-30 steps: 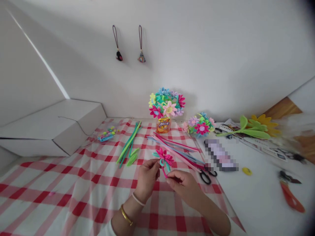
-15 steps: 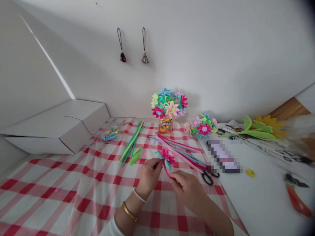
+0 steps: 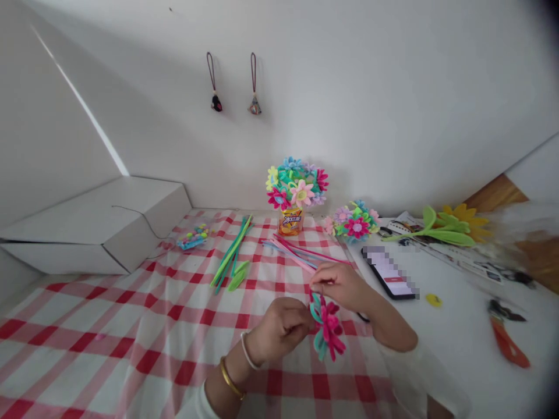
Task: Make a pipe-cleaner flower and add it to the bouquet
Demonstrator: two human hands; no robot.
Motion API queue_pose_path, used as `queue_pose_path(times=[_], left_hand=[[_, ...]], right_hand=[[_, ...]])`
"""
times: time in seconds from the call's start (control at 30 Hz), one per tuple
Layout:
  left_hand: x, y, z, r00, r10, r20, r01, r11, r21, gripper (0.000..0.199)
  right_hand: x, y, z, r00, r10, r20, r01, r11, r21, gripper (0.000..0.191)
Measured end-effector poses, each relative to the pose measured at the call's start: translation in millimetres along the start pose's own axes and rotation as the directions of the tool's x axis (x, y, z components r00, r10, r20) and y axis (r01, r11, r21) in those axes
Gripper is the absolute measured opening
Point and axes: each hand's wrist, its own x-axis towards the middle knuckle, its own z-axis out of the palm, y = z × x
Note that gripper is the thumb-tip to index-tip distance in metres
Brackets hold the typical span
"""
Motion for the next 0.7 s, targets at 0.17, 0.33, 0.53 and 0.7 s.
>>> queue_pose_path(times=[0.17,0.33,0.53,0.7], left_hand=[[2.0,-6.8,-1.6,0.905,-0.213,-0.367,0.105,0.950,-0.293,0.020],[3.8,-18.8,0.3,0.767,-0.274,-0.580,0.202,0.961,-0.188,0.016],[6.8,-19.0,8.6,0.630,-0.473,-0.616,0.287,0.879,-0.381,0.014],[11.7,-21.0,9.3,0.563,-0.662,-0.494,0.238,0.703,-0.671,0.017]], right_hand=[[-4.7,25.3,24.7,0.971,0.202,0.124,-0.235,0.884,0.403,0.023],[-23.8,1.0,58.0,0.963,0.268,0.005,-0.241,0.859,0.452,0.020],[-25.1,-12.9,90.5,0.962,0.153,-0.228,-0.120,0.981,0.154,0.027],[-20.9,3.6,91.4,0.949,0.315,0.015,-0.281,0.824,0.493,0.031]])
